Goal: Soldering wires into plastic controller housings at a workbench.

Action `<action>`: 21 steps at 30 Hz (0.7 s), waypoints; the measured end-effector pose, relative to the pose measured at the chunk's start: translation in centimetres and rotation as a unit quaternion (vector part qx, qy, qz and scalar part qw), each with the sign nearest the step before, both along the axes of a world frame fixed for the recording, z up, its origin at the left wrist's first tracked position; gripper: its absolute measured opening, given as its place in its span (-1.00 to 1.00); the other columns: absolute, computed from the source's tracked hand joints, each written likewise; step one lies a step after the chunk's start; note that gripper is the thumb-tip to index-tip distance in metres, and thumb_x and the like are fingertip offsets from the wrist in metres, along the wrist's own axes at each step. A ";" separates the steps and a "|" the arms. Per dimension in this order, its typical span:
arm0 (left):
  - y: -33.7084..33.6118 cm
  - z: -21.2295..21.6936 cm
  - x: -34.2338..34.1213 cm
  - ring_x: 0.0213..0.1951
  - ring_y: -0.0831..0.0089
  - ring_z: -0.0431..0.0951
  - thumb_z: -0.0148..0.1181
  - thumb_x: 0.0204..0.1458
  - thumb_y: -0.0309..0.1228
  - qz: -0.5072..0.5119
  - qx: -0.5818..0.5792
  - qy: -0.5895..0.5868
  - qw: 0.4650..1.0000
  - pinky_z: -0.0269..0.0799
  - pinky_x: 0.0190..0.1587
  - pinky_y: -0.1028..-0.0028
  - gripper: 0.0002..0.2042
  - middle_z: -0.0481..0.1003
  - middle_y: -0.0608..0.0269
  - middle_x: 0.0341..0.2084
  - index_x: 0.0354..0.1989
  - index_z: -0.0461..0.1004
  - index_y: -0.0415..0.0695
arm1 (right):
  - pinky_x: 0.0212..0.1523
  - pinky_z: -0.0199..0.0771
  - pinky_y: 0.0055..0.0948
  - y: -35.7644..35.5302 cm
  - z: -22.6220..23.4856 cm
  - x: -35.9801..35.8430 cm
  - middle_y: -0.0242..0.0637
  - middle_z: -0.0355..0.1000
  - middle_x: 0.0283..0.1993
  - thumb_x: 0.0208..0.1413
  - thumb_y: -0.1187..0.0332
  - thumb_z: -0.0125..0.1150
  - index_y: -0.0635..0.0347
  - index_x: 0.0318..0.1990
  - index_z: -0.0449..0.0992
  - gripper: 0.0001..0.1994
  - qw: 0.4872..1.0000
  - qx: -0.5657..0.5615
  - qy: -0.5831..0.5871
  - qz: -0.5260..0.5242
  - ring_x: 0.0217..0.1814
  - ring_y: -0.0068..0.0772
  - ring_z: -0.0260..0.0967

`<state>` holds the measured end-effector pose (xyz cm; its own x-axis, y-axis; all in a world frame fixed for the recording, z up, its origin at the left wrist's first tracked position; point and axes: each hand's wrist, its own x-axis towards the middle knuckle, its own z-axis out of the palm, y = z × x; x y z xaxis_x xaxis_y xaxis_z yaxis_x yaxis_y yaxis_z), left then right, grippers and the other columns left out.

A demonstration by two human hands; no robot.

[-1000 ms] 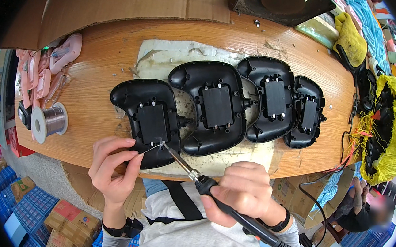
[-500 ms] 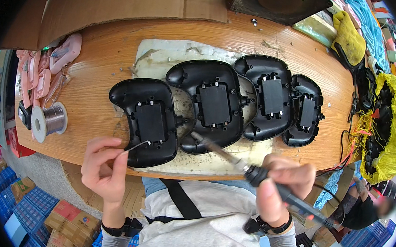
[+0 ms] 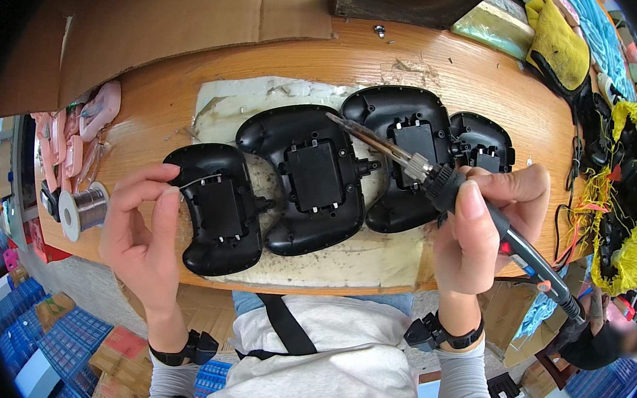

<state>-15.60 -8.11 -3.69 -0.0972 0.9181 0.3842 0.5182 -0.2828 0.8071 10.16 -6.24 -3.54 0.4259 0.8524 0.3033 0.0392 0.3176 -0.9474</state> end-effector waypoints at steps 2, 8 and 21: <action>0.5 0.2 0.2 -0.30 0.35 0.49 0.24 -0.12 -0.66 0.000 -0.012 -0.007 1.000 0.36 -0.20 0.49 -0.87 0.53 0.11 -0.33 -0.40 0.44 -0.25 | -0.41 0.21 -0.59 0.6 -0.2 0.2 -0.39 0.14 -0.58 -0.16 0.40 0.14 0.22 -0.45 0.17 -0.76 1.000 0.012 -0.007 -0.007 -0.61 -0.60 0.08; 1.8 0.4 1.5 -0.26 0.29 0.48 0.28 -0.14 -0.61 -0.022 -0.039 0.056 0.997 0.34 -0.15 0.42 -0.89 0.54 0.19 -0.33 -0.44 0.46 -0.20 | -0.43 0.23 -0.64 0.4 -0.7 0.5 -0.40 0.12 -0.62 -0.16 0.43 0.09 0.23 -0.44 0.16 -0.79 1.000 0.000 -0.017 0.012 -0.66 -0.62 0.09; 3.4 -0.5 2.6 -0.20 0.24 0.46 0.29 -0.12 -0.50 -0.046 -0.054 0.153 0.986 0.28 -0.11 0.35 -0.90 0.54 0.26 -0.34 -0.48 0.47 -0.18 | -0.68 0.20 -0.62 0.7 -0.4 -0.1 -0.24 0.35 -0.67 -0.24 0.49 0.28 0.33 -0.55 0.32 -0.79 0.981 -0.012 -0.140 0.136 -0.73 -0.59 0.22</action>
<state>-13.00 -4.68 -4.21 0.0926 0.9550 0.2819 0.7183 -0.2601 0.6452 10.03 -5.55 -3.93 0.0854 0.9310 0.3548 0.2158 0.3303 -0.9189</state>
